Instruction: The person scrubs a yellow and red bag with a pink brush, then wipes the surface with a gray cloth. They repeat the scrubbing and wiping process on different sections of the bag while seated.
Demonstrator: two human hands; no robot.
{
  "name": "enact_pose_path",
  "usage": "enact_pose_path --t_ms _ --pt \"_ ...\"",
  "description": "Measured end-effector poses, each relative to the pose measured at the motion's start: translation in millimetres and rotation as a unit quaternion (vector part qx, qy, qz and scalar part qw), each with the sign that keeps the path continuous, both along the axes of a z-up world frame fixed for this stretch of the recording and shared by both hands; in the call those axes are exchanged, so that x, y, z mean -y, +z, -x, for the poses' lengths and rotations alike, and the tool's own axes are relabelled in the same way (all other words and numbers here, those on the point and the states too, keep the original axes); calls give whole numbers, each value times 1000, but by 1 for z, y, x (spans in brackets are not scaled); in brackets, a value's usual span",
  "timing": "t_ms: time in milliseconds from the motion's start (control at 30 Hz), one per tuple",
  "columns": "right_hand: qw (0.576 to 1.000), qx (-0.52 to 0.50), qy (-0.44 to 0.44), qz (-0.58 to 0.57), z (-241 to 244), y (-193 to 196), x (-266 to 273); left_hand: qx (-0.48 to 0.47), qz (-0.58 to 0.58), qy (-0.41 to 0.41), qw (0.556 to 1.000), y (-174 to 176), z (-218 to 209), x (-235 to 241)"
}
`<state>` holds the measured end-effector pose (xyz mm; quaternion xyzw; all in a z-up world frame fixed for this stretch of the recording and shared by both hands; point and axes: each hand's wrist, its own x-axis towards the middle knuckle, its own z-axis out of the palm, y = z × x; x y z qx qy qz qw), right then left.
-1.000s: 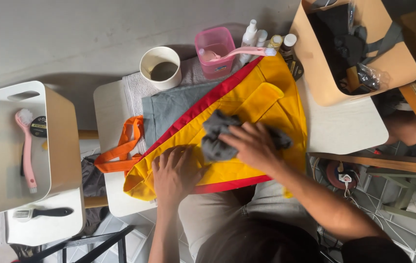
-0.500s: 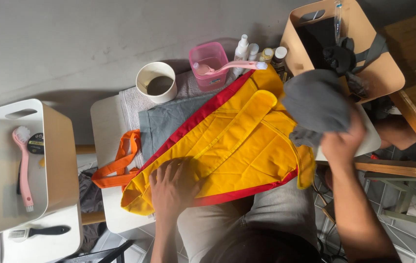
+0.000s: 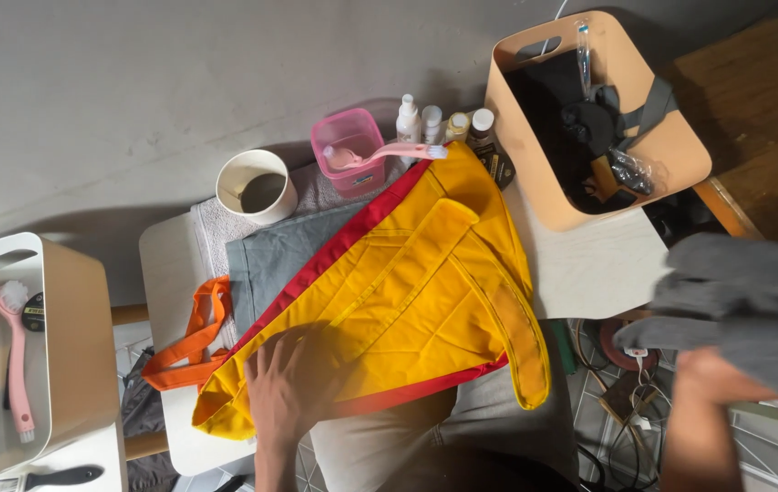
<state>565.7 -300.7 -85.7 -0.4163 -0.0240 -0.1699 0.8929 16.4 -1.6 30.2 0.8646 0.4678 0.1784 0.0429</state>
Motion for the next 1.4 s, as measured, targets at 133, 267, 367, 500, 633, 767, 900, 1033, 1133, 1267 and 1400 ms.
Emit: enact_pose_path --t_ms 133,267,367,500,633,767,900,1033,1133,1267,1400 --pt "876 254 97 398 58 19 -62 -51 38 -36 997 -39 25 -12" --pt "634 419 156 632 95 56 -92 -63 54 -43 996 -53 32 -16" --pt "625 418 199 628 96 75 -91 7 39 -61 997 -28 19 -14" --pt "644 456 182 587 118 106 -93 104 39 -93 990 -9 5 -6" --pt "708 486 194 474 160 135 -125 196 -6 -152 969 6 -14 -3" --pt "664 441 326 508 185 160 -194 168 53 -127 976 35 -28 5" --pt "597 349 381 613 186 148 -242 208 14 -182 961 31 -25 11" --pt "624 276 407 607 176 134 -234 261 9 -222 939 26 -19 12" --pt "732 270 301 548 170 153 -188 218 4 -219 951 38 -21 7" --pt "784 257 252 505 125 130 -138 107 76 -184 974 37 0 1" --pt "659 342 172 647 143 147 -132 77 96 -69 990 32 49 2"
